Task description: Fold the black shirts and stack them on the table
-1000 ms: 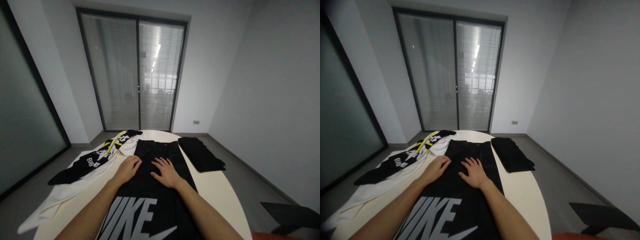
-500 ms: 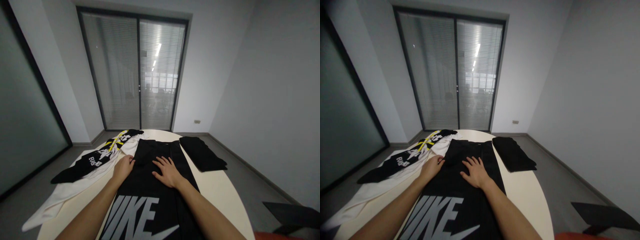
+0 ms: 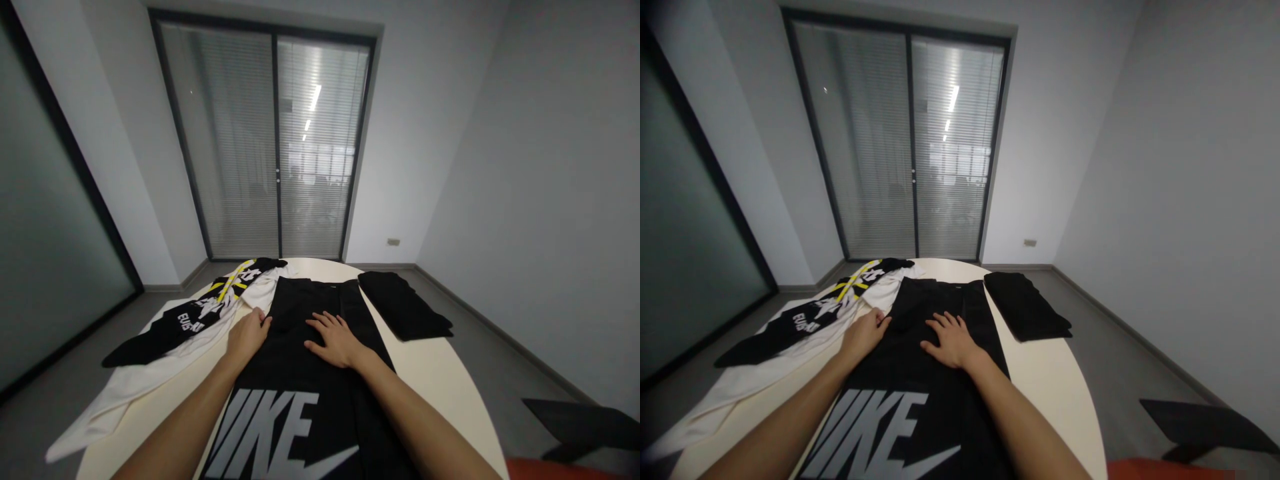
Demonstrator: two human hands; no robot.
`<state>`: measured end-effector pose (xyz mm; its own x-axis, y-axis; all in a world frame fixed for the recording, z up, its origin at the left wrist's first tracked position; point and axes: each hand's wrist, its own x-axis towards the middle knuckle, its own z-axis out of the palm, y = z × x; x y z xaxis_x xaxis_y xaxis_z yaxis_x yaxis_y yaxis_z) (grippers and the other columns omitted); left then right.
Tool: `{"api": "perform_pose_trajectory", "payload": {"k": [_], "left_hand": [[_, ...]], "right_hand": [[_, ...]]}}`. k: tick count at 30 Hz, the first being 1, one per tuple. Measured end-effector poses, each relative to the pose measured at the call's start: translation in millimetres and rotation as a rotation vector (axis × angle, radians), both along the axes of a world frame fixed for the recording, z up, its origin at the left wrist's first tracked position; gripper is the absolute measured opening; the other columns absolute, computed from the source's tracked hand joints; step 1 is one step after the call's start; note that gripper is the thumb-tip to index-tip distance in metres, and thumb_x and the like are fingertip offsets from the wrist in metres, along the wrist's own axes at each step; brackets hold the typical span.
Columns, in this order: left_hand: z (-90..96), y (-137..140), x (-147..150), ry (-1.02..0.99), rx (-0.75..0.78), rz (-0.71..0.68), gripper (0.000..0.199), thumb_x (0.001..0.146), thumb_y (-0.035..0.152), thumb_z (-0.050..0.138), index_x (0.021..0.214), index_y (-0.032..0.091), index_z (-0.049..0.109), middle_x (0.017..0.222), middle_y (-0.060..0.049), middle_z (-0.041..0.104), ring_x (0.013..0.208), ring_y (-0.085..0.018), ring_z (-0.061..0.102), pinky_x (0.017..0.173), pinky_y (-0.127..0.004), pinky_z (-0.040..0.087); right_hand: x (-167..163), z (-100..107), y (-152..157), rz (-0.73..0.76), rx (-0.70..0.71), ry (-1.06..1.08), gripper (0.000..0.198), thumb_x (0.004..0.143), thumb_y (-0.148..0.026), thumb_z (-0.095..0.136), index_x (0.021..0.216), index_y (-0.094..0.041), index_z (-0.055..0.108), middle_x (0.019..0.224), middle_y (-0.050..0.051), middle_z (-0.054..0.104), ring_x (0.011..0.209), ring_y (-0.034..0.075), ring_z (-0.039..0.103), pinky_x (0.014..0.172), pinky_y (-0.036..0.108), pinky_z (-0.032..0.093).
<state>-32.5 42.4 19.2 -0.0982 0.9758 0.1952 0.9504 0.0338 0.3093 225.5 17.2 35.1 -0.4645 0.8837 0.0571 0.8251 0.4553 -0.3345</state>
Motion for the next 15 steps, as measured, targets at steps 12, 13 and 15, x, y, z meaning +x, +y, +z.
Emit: {"api": "perform_pose_trajectory", "payload": {"k": [12,13,15], "left_hand": [[3.8,-1.6,2.6,-0.117,0.002,0.011,0.019,0.094,0.041,0.051,0.09,0.023,0.057,0.088,-0.005,0.072,0.083,-0.023,0.069,0.064,-0.028,0.04],[3.3,-0.6,3.1,-0.154,0.003,0.013,0.018,0.093,0.041,0.052,0.089,0.024,0.057,0.087,-0.005,0.072,0.084,-0.023,0.069,0.065,-0.028,0.042],[2.2,1.0,5.0,-0.254,0.026,-0.004,0.015,0.091,0.039,0.056,0.089,0.024,0.058,0.089,-0.004,0.073,0.087,-0.023,0.07,0.069,-0.028,0.045]], "right_hand": [[-51.3,-3.9,42.8,-0.123,0.02,-0.02,0.063,0.098,-0.058,0.032,0.147,-0.02,0.042,0.156,0.013,0.037,0.143,0.032,0.03,0.115,0.052,0.022],[-53.6,-6.1,43.8,-0.134,0.035,-0.029,0.062,0.097,-0.057,0.036,0.145,-0.019,0.045,0.155,0.014,0.039,0.142,0.032,0.031,0.114,0.051,0.022],[-55.6,-7.1,45.5,-0.144,0.08,-0.039,0.061,0.095,-0.054,0.042,0.141,-0.016,0.048,0.151,0.017,0.042,0.14,0.032,0.033,0.114,0.051,0.023]]}}
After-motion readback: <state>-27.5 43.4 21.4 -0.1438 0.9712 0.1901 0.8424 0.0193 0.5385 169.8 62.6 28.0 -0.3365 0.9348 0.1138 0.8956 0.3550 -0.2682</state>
